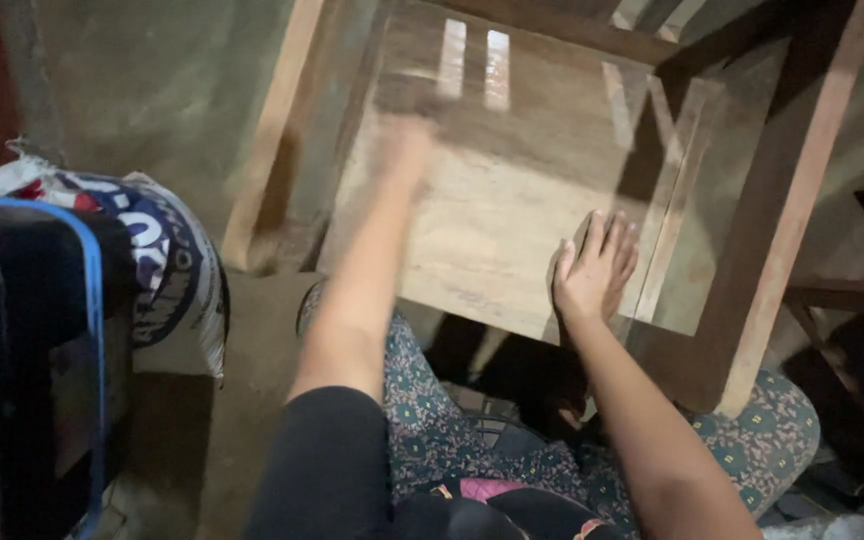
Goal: The person sands the wooden seat and frame of a chair using a piece of sandpaper.
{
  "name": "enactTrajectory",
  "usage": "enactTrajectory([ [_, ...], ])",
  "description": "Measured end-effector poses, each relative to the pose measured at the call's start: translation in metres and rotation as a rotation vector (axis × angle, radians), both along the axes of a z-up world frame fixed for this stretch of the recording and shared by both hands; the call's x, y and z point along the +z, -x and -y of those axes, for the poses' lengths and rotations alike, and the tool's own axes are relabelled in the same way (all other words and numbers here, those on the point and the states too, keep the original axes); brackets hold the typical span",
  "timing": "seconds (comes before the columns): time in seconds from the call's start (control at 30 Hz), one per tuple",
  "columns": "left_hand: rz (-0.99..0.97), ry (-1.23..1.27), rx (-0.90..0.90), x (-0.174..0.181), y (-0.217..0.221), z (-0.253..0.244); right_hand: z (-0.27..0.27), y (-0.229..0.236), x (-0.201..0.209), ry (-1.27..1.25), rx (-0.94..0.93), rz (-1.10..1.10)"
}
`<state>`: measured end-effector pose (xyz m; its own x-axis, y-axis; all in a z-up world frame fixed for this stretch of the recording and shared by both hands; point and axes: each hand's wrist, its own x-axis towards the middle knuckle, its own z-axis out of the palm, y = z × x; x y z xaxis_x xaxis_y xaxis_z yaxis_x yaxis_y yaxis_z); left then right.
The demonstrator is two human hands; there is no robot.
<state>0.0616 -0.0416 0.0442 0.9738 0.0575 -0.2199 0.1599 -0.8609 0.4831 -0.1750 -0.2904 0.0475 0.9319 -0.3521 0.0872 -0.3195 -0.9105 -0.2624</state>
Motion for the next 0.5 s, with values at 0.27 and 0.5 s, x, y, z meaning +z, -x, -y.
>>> enactTrajectory([
  [0.27,-0.141,0.115,0.076,-0.068,0.061,0.17,0.001,-0.002,-0.007,0.052,0.012,0.017],
  [0.5,-0.143,0.122,-0.171,-0.002,0.026,0.08,0.004,0.0,-0.009,0.031,-0.002,-0.013],
])
